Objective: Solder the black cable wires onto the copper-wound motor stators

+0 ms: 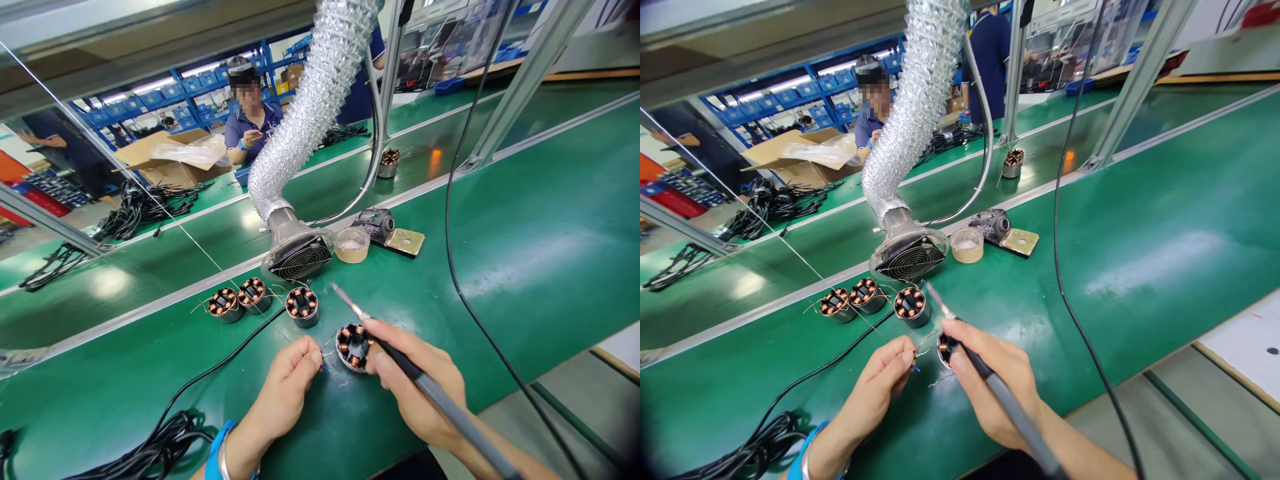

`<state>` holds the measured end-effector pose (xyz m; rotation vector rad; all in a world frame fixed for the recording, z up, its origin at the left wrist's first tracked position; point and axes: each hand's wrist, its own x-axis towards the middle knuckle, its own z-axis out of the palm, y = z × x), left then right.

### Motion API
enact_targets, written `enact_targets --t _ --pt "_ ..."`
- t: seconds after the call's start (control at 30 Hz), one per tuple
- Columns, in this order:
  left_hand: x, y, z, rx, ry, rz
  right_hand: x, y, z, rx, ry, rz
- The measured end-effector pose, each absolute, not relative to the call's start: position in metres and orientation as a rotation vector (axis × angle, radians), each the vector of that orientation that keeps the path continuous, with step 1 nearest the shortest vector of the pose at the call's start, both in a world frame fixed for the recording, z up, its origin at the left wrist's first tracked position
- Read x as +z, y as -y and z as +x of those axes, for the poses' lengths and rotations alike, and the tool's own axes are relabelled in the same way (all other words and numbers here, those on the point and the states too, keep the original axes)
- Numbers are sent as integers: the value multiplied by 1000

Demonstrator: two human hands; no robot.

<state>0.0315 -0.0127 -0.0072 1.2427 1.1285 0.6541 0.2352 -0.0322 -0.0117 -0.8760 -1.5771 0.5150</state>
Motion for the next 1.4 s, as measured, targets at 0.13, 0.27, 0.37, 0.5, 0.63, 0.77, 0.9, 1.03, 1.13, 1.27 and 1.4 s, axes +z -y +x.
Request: enact_targets --t 0.13,0.27,0.37,0.5,0.63,0.77,0.9,1.03,1.13,1.27,1.4 --pt "-6 13 28 615 -1041 1235 -12 17 223 411 1767 -785" --pt "-1 15 27 613 -1007 1385 -9 5 215 365 1888 -658" --pt "6 16 27 602 -1041 1524 -9 4 214 350 1900 -616" --pt "17 18 28 563 -1169 1811 -10 10 218 354 1810 -683" --pt "20 17 29 547 -1200 1845 -11 16 219 338 1797 -701" --pt "15 14 29 588 -1167 1752 -11 18 216 281 1835 -700" --pt "3 13 30 636 -1101 1485 -13 19 212 181 1890 -703" --pt "-7 15 33 556 -966 922 -18 18 209 43 1915 -655" --pt "-12 17 35 628 -925 804 -19 20 212 62 1899 -681" --pt "-14 18 37 709 -944 830 -20 24 224 321 1859 -722" --pt "-12 18 39 728 -986 864 -26 24 227 418 1900 -678"
